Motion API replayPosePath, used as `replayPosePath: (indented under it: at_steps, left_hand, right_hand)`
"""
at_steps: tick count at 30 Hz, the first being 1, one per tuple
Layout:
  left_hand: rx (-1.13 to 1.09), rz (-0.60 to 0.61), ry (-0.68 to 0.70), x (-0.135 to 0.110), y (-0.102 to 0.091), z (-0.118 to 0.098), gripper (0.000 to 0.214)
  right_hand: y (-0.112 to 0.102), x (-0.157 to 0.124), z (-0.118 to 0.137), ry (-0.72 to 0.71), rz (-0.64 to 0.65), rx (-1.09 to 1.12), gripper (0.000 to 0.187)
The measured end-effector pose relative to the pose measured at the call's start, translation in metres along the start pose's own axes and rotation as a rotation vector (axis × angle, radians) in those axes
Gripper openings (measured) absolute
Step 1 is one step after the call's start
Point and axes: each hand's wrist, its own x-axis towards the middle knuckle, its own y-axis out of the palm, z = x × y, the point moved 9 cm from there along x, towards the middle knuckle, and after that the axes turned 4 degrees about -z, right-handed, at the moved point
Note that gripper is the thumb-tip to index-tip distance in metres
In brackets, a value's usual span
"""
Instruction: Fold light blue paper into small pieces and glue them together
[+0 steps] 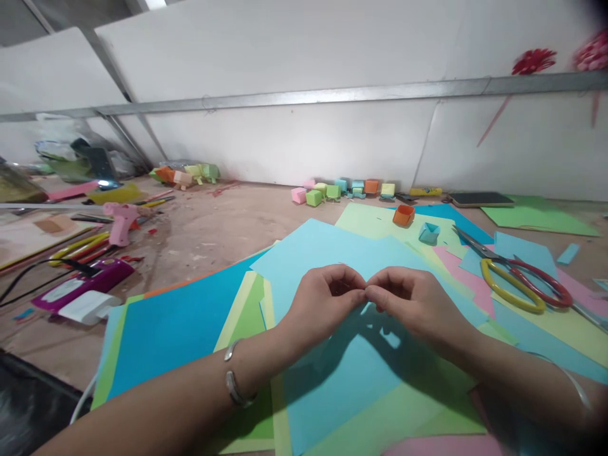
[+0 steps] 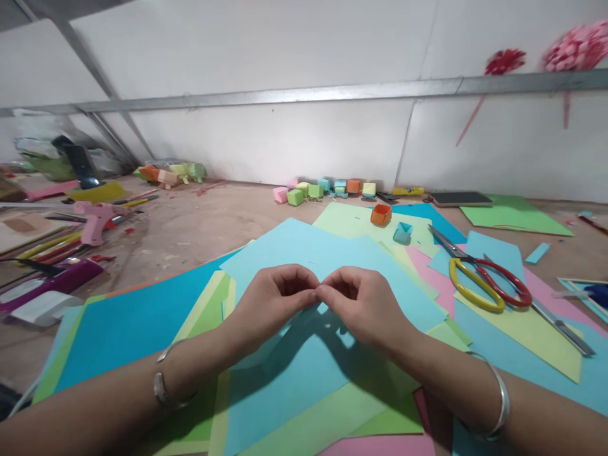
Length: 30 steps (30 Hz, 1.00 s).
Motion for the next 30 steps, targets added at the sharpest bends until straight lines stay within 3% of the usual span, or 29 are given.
replayPosePath:
  at_steps: [6, 12, 17, 21, 25, 30]
  left_hand:
    - [0.064, 0.0, 0.051, 0.0, 0.001, -0.003, 0.003]
    - [-0.099, 0.11, -0.119, -0.006, 0.013, 0.008, 0.023]
    - [-0.338, 0.177, -0.292, -0.006, 0.019, 0.016, 0.014]
    - [-0.546, 0.162, -0.517, -0.004, 0.019, 0.032, 0.012]
    - [-0.509, 0.123, -0.382, 0.001, 0.013, 0.032, 0.03]
    - [-0.307, 0.057, -0.144, 0.0, 0.005, 0.018, 0.036]
  right_hand:
    - [-0.002, 0.001, 0.001, -0.082, -0.033, -0.173, 0.026]
    - [-0.014, -0.002, 0.008, -0.186, -0.189, -0.207, 0.021]
    - [-0.012, 0.001, -0.002, -0.046, -0.139, -0.038, 0.02]
    - [0.0, 0.005, -0.025, 0.206, -0.06, 0.384, 0.024]
    - [0.017, -0.002, -0.045, 0.439, -0.025, 0.739, 0.035]
    - [0.024, -0.007, -0.037, 0.412, 0.017, 0.741, 0.034]
